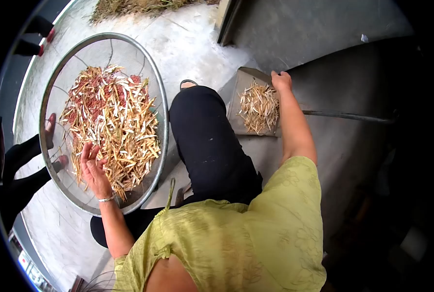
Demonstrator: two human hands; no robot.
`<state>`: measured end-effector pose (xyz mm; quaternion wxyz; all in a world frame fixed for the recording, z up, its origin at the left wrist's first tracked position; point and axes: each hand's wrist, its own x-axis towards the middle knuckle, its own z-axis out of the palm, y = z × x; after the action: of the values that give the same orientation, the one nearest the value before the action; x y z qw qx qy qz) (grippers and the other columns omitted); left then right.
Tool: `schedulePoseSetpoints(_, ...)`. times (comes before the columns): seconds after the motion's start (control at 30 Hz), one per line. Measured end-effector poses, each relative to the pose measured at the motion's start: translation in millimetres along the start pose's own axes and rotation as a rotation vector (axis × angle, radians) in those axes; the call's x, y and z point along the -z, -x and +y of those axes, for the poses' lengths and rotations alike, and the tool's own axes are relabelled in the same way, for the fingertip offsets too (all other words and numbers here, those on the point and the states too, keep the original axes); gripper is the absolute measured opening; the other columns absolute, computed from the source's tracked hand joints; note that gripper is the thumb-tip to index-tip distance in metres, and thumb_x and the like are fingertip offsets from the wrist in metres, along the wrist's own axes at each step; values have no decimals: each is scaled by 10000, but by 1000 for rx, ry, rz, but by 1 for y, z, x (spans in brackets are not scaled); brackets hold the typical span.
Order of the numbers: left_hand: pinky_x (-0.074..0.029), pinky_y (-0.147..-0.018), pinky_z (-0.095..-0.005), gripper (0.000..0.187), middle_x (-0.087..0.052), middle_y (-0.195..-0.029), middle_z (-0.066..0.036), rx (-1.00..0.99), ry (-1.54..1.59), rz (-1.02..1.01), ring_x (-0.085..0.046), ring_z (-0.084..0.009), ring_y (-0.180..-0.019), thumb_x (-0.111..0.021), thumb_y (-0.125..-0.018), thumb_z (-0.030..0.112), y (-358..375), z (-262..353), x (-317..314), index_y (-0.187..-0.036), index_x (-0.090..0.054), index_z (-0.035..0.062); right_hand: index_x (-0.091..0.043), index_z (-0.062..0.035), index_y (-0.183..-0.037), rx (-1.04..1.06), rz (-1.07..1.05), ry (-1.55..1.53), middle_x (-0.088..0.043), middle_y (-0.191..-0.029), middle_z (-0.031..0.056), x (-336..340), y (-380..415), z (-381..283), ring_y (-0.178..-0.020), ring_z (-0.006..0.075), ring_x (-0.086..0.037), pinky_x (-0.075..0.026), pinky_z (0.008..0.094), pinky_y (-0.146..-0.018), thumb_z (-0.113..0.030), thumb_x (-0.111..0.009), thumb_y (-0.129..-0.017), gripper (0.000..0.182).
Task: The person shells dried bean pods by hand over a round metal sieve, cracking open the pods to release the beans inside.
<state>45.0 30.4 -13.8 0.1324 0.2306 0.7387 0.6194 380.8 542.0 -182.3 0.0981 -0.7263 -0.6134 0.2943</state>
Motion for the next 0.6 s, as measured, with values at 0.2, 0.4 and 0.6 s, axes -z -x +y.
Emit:
schedulePoseSetpoints(0.2, -481, -692, -232, 419, -418, -1263, -120, 78, 213, 111, -511, -236, -1081, -386, -948, 266, 0, -6, 13, -1282, -361, 16, -520, -5, -1112, 231, -320, -767, -621, -935, 101, 14, 106, -156, -730, 148, -615, -507, 258, -574, -75, -512, -873, 249)
schedulePoseSetpoints(0.4, -472, -696, -246, 390, -435, -1235, -100, 47, 461, 284, -508, -209, -1047, -389, -949, 240, -1, 5, 22, -1296, -359, 64, -579, 2, -1036, 876, -809, -665, -624, -809, 68, 11, 261, -286, -632, 88, -581, -469, 202, -553, -66, -469, -901, 186)
schedulePoseSetpoints(0.6, -437, -718, -245, 359, -455, -1209, -81, 3, 593, 413, -500, -188, -1040, -380, -951, 235, -4, 19, 56, -1265, -384, 62, -604, -57, -1004, 1658, -1202, 71, -631, -883, 106, -45, 401, -305, -777, 211, -615, -500, 312, -676, -64, -587, -787, 219)
